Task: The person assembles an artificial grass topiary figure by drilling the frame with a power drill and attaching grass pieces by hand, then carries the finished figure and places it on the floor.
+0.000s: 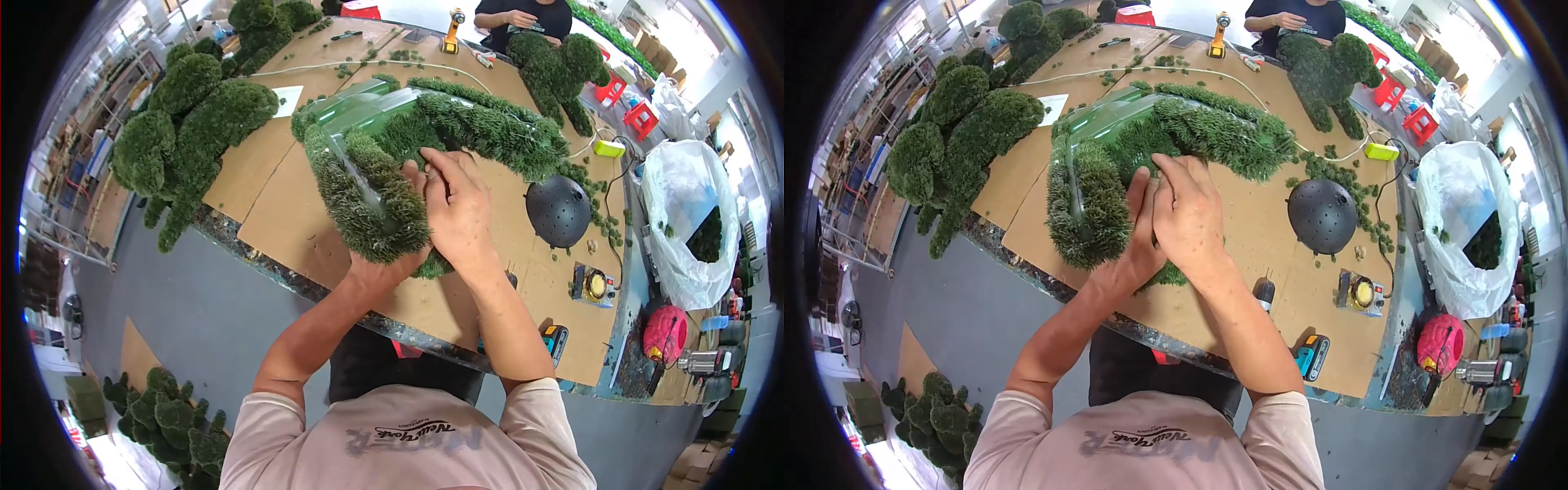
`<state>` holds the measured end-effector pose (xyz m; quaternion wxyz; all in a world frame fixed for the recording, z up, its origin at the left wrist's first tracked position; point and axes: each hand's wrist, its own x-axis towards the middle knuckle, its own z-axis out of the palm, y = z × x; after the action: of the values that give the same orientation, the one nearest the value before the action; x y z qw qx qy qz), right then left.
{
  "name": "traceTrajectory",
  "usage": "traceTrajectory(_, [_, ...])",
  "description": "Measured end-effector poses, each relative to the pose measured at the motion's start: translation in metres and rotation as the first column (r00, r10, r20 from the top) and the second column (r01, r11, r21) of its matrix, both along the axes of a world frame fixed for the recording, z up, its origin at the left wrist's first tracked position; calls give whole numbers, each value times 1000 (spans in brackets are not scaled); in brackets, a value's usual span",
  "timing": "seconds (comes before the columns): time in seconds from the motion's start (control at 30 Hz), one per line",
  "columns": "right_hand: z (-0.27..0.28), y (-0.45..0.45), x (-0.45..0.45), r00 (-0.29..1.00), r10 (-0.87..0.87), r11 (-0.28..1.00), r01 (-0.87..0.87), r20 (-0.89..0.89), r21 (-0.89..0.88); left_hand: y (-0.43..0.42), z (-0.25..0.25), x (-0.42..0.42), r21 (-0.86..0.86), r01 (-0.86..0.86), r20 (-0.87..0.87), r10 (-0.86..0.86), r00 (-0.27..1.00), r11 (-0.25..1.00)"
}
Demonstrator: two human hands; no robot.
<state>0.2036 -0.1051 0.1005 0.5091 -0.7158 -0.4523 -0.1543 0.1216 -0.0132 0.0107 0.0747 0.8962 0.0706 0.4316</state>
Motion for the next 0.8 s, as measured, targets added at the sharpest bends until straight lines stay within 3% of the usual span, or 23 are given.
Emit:
traceTrajectory(0.07, [-2, -6, -1, 999, 7, 997, -4, -49, 75, -11, 37, -19, 17, -96, -93, 98, 991, 995])
traceTrajectory(0.2, [-16, -14, -6, 986, 12, 991, 11, -164, 136, -22, 56, -30, 194, -211, -181, 247, 952, 958])
traceTrajectory(0.23, [-23, -13, -4, 984, 36, 988, -9, -175, 152, -21, 54, -29, 98, -160, -277, 182, 944, 982])
traceTrajectory(0.37, [-28, -12, -4, 973, 99, 977, -55, -209, 205, -19, 58, -29, 143, -144, -262, 178, 948, 979])
traceTrajectory(0.43, [-25, -12, -8, 969, 93, 979, -47, -227, 200, -20, 62, -31, 337, -165, -178, 235, 956, 927])
traceTrajectory(0.5, [-27, -10, -9, 964, 93, 981, -45, -250, 191, -24, 66, -37, 297, -215, -176, 275, 945, 930])
traceTrajectory(0.57, [-34, -8, -6, 991, 54, 981, -30, -122, 190, -28, 67, -42, 253, -266, -176, 314, 933, 930])
traceTrajectory(0.63, [-36, -7, -5, 992, 63, 977, -39, -112, 209, -28, 66, -42, 195, -271, -192, 308, 932, 942])
traceTrajectory(0.73, [-33, -10, -8, 980, 110, 974, -73, -166, 215, -31, 69, -44, 222, -267, -111, 296, 949, 938])
traceTrajectory(0.8, [-32, -10, -10, 999, 20, 974, -9, -47, 228, -33, 72, -45, 266, -247, -135, 289, 948, 932])
